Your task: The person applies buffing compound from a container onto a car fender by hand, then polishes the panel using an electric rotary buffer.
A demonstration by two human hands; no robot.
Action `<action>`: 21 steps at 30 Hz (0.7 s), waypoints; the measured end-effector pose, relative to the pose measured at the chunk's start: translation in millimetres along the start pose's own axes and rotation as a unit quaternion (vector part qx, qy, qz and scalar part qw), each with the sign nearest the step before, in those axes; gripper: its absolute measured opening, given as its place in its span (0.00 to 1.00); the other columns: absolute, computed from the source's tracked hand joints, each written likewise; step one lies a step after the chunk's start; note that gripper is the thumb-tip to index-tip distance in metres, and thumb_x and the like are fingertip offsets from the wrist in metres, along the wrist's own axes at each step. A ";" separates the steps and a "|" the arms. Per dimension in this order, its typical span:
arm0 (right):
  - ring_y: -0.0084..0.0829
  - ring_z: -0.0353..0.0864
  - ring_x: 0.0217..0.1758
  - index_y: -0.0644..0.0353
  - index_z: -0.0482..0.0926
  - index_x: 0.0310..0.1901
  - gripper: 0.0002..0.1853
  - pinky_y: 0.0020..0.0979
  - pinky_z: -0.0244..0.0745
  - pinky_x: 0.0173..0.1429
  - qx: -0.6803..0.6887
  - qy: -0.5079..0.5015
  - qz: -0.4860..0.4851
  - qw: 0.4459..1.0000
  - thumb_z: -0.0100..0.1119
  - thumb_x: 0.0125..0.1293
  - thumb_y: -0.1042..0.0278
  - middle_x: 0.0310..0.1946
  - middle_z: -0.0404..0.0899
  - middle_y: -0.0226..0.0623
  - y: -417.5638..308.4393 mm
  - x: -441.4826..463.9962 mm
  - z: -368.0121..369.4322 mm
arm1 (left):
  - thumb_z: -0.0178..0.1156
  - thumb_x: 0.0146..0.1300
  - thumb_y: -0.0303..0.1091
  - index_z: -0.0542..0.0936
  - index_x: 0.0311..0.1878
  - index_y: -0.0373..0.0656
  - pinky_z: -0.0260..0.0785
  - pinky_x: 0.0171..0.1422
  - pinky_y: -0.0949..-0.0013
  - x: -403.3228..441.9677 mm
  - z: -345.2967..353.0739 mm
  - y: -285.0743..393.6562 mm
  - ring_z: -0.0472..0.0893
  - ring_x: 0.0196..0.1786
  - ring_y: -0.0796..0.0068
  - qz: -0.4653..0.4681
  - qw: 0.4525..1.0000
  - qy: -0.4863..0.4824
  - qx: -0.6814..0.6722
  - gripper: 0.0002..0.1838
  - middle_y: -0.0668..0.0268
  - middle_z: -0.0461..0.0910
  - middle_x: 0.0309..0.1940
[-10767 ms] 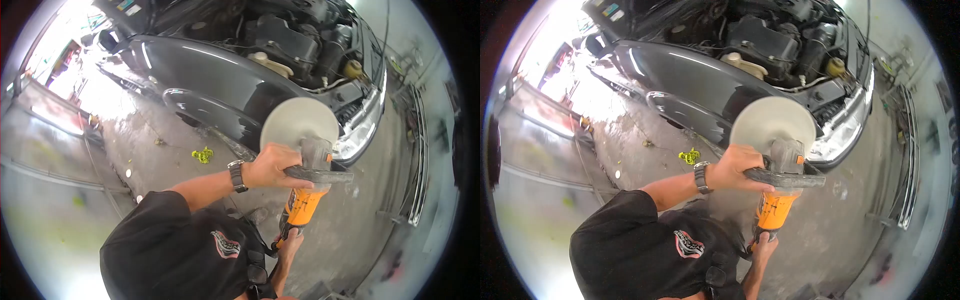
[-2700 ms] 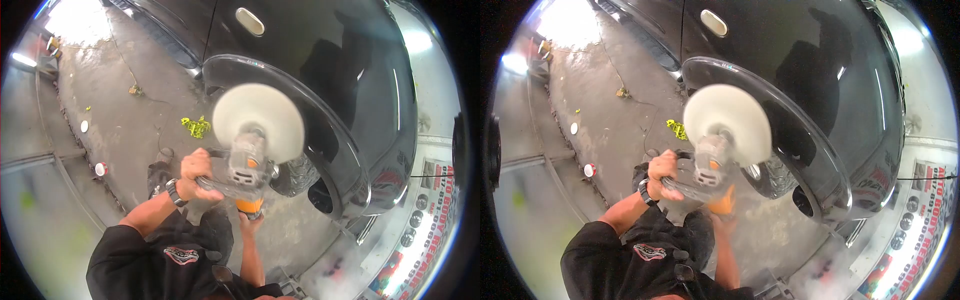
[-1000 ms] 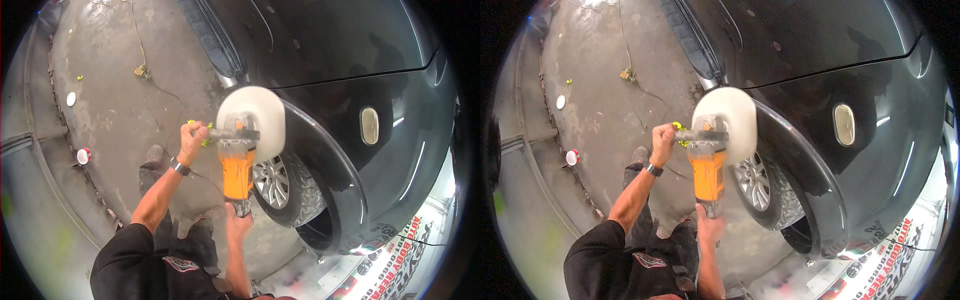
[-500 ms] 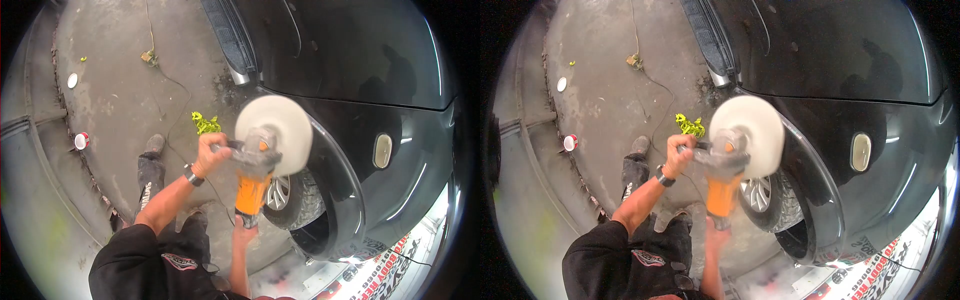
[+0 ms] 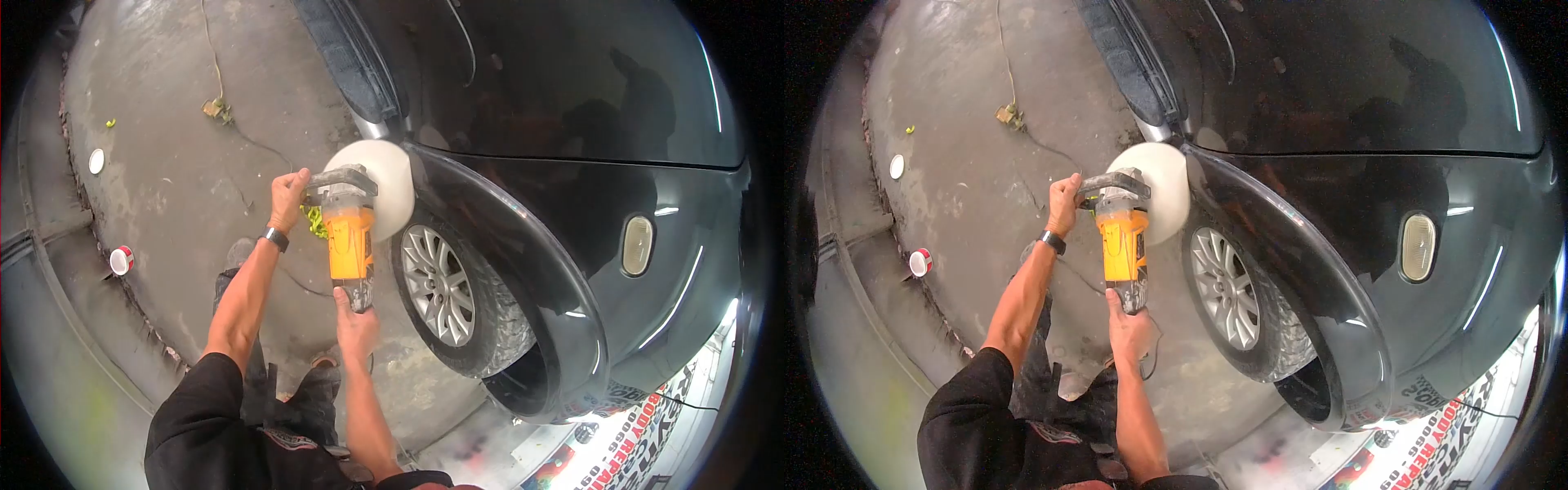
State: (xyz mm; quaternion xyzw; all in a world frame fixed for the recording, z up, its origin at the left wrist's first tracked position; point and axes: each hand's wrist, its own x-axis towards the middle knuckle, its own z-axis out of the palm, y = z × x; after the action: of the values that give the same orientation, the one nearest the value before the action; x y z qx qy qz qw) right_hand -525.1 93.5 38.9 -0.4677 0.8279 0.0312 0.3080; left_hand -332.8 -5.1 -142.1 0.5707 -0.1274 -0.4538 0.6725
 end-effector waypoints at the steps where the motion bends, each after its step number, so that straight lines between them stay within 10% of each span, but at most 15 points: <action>1: 0.54 0.85 0.42 0.71 0.83 0.40 0.43 0.46 0.76 0.47 0.003 -0.001 0.006 1.000 0.68 0.50 0.26 0.36 0.85 0.54 0.4 -3.0 -1.8 | 0.60 0.69 0.54 0.62 0.18 0.52 0.48 0.26 0.75 -2.1 -0.2 2.1 0.56 0.21 0.87 0.000 1.000 0.001 -0.002 0.28 0.81 0.56 0.18; 21: 0.42 0.86 0.28 0.68 0.83 0.34 0.41 0.40 0.76 0.33 0.162 0.142 -0.169 0.962 0.69 0.50 0.25 0.20 0.81 0.45 175.3 -94.4 -122.1 | 0.70 0.54 0.64 0.63 0.19 0.41 0.49 0.27 0.70 -218.0 95.9 161.7 0.60 0.23 0.81 0.231 0.962 -0.146 0.030 0.36 0.74 0.61 0.17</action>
State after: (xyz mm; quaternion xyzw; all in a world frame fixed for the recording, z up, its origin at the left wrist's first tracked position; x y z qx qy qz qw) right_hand -687.7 221.6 147.0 -0.5442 0.7659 -0.2231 0.2597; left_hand -444.9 87.0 106.5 0.4734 -0.3657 -0.3606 0.7156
